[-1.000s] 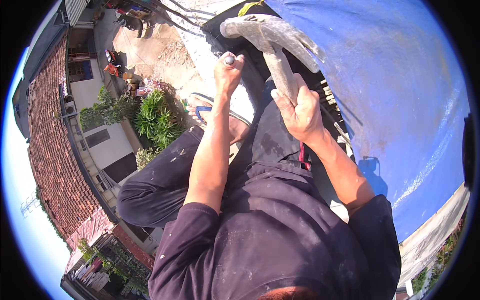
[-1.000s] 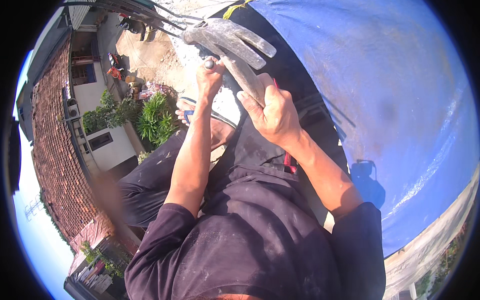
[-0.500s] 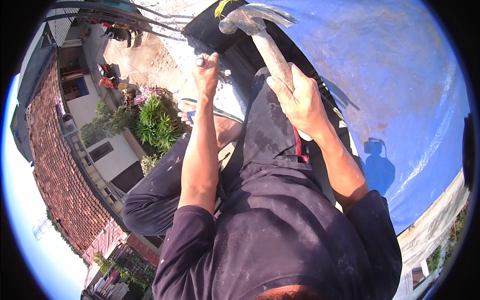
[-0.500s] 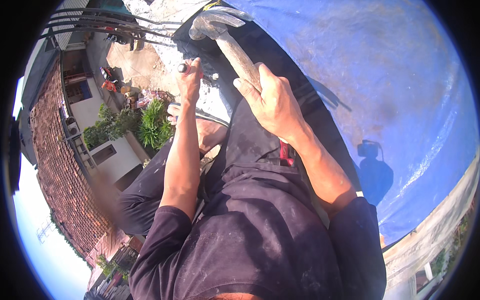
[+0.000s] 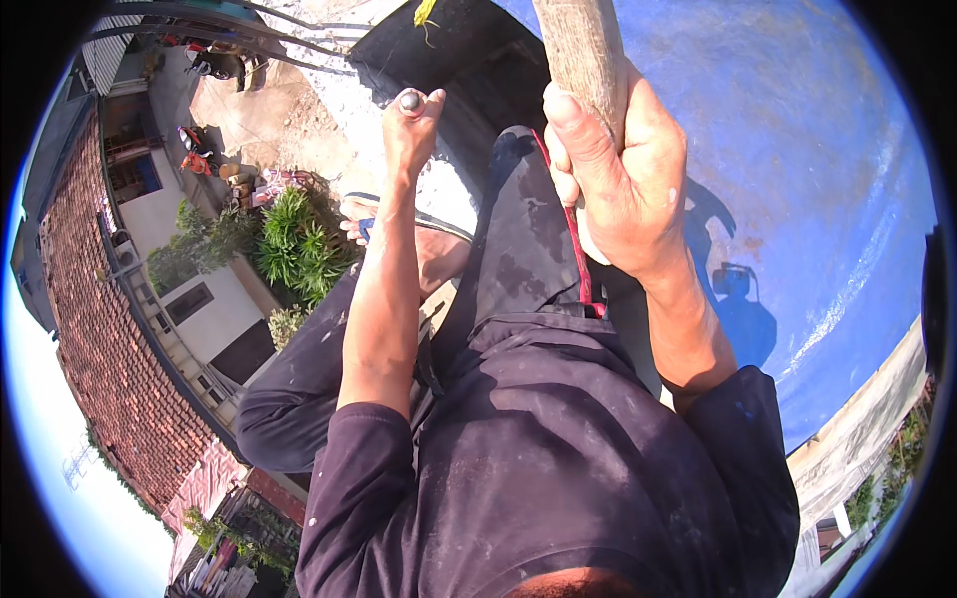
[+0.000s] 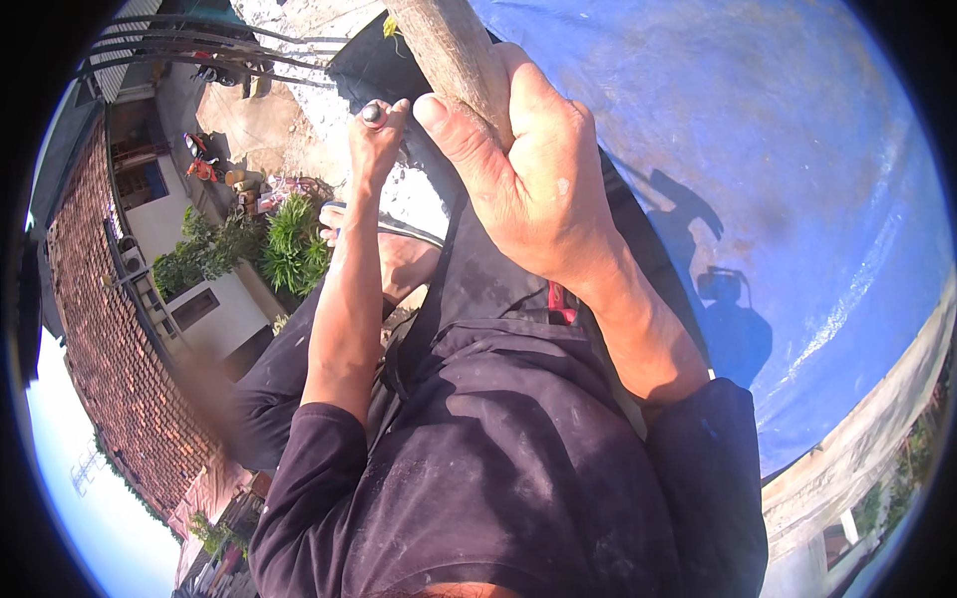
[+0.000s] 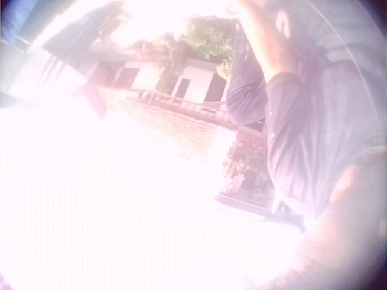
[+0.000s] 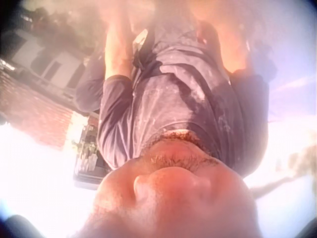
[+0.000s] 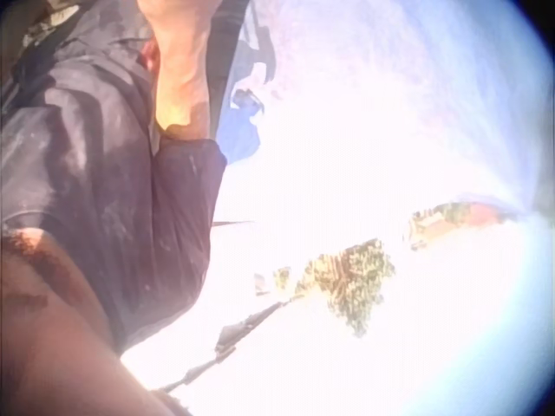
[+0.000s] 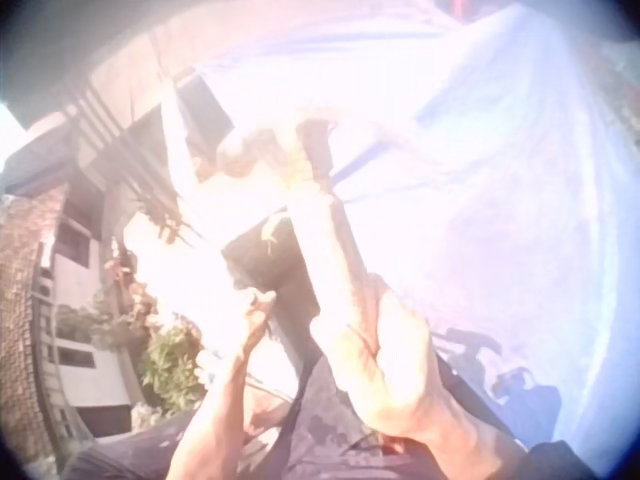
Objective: The person uses a hammer and a chisel to break pieces of concrete off a ledge while sitting on it.
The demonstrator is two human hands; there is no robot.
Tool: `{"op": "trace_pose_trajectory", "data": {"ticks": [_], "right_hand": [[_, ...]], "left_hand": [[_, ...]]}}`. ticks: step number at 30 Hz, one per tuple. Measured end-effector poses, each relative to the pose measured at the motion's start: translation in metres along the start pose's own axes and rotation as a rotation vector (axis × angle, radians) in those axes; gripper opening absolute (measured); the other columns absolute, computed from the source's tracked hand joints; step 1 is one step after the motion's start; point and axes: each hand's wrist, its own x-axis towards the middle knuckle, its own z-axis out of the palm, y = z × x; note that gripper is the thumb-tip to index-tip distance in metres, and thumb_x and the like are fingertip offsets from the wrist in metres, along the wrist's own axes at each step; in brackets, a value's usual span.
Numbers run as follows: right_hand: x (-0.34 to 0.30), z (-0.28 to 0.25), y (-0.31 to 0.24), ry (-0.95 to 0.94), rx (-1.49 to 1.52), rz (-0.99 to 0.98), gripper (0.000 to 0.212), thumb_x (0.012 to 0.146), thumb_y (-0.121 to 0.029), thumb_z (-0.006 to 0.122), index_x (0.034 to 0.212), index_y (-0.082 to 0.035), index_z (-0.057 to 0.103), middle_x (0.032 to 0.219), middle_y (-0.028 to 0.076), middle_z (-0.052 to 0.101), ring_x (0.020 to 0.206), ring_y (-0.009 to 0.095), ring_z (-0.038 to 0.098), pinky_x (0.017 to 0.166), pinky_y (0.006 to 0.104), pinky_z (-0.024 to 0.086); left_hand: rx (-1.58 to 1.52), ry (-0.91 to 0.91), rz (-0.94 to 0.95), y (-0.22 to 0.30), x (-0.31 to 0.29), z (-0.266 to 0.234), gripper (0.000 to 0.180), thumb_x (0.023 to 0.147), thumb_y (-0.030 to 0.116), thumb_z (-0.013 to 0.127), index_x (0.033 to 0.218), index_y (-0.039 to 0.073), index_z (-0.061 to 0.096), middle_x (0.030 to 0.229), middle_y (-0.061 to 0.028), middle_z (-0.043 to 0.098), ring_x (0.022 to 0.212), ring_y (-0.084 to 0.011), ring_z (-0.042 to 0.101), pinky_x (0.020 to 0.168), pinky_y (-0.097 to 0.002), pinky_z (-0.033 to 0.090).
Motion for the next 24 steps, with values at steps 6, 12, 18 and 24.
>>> {"op": "trace_pose_trajectory", "data": {"ticks": [6,12,18,24], "right_hand": [[-0.015,0.015,0.045,0.012,-0.011,-0.049,0.027,0.1,-0.02,0.067,0.109,0.004,0.056,0.068,0.014,0.063,0.059,0.023,0.065,0.056,0.0346,0.05],[-0.026,-0.001,0.092,-0.395,-0.452,0.219,0.029,0.099,-0.022,0.067,0.099,0.005,0.054,0.07,0.028,0.06,0.069,0.045,0.067,0.058,0.0441,0.05],[-0.014,0.016,0.052,0.11,0.078,0.02,0.028,0.1,-0.022,0.066,0.101,0.004,0.056,0.066,0.022,0.06,0.061,0.035,0.067,0.053,0.0366,0.047],[-0.022,-0.007,0.112,-0.325,-0.454,0.295,0.041,0.1,-0.035,0.062,0.098,0.006,0.056,0.076,0.029,0.065,0.076,0.046,0.069,0.064,0.0488,0.052]], "left_hand": [[0.121,-0.154,0.033,0.013,0.01,0.012,0.032,0.091,0.027,0.077,0.074,0.005,0.06,0.066,0.0005,0.056,0.063,-0.0089,0.049,0.059,-0.0311,0.044],[0.131,-0.168,0.309,-0.011,0.025,0.016,0.026,0.094,0.026,0.074,0.103,0.002,0.072,0.085,-0.0068,0.074,0.079,-0.014,0.066,0.072,-0.0321,0.052],[0.12,-0.261,0.058,0.002,0.02,0.018,0.041,0.087,0.031,0.079,0.069,0.004,0.054,0.063,-0.0009,0.053,0.062,-0.0115,0.046,0.06,-0.0338,0.044],[0.09,-0.415,0.056,-0.003,0.01,0.011,0.028,0.085,0.029,0.082,0.096,0.004,0.077,0.077,-0.0042,0.071,0.071,-0.0112,0.063,0.067,-0.031,0.051]]}}
